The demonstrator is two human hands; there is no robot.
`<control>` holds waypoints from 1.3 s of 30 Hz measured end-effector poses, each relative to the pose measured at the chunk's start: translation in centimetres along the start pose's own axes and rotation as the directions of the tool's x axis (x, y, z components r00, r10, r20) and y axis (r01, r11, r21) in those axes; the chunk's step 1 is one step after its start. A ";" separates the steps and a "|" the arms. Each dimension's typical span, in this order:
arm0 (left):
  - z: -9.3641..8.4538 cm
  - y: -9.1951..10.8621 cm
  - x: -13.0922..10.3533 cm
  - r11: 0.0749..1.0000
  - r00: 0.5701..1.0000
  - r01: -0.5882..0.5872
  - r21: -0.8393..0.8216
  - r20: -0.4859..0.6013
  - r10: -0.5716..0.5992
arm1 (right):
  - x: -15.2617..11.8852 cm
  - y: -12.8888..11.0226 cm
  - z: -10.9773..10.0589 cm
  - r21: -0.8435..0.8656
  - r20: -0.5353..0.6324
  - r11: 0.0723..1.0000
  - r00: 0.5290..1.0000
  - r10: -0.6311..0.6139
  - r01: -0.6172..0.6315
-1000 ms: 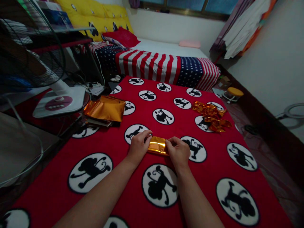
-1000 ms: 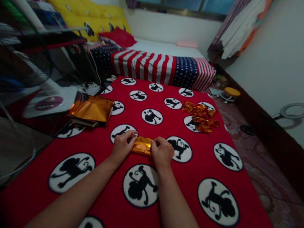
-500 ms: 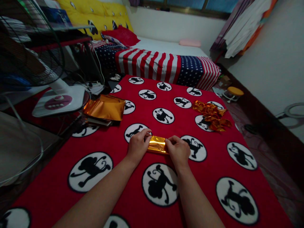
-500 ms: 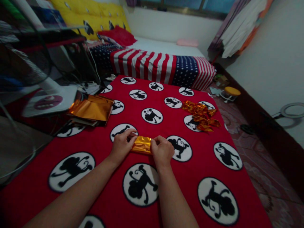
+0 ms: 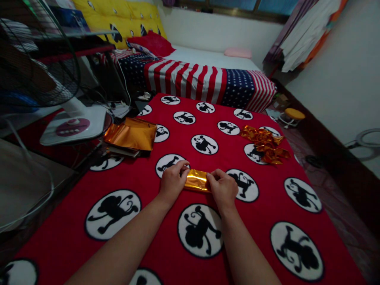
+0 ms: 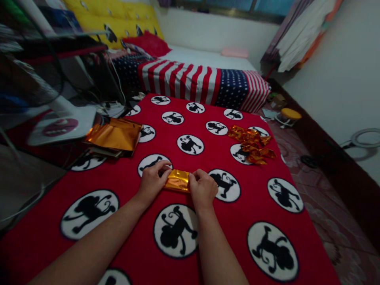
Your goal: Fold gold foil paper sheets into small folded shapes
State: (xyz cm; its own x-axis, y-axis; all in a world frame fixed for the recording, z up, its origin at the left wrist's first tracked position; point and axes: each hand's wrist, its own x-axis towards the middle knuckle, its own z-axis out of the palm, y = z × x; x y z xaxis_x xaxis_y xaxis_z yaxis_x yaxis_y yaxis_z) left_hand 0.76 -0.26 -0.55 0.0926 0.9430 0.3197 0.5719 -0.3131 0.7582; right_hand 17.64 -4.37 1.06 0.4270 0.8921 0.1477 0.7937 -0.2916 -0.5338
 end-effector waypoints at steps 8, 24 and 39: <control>0.0 -0.2 0.1 0.999 1.000 0.009 -0.053 -0.013 -0.010 | -0.1 0.0 -0.1 0.049 0.001 0.999 1.000 0.023 -0.023; 0.1 0.0 0.0 0.998 0.999 -0.033 0.049 0.002 0.033 | 0.0 -0.5 0.0 -0.094 0.007 0.995 1.000 -0.025 0.026; 0.1 -0.1 0.0 0.997 0.999 -0.046 0.065 -0.017 0.047 | -0.2 -0.5 -0.1 -0.073 0.005 0.996 0.999 -0.044 0.044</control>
State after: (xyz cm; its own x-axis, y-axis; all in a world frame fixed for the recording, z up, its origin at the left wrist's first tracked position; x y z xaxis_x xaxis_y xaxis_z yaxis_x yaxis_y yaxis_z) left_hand 0.78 -0.23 -0.69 0.1052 0.9251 0.3649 0.6185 -0.3481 0.7044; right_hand 17.18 -4.47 1.36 0.3899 0.9056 0.1669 0.8410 -0.2765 -0.4650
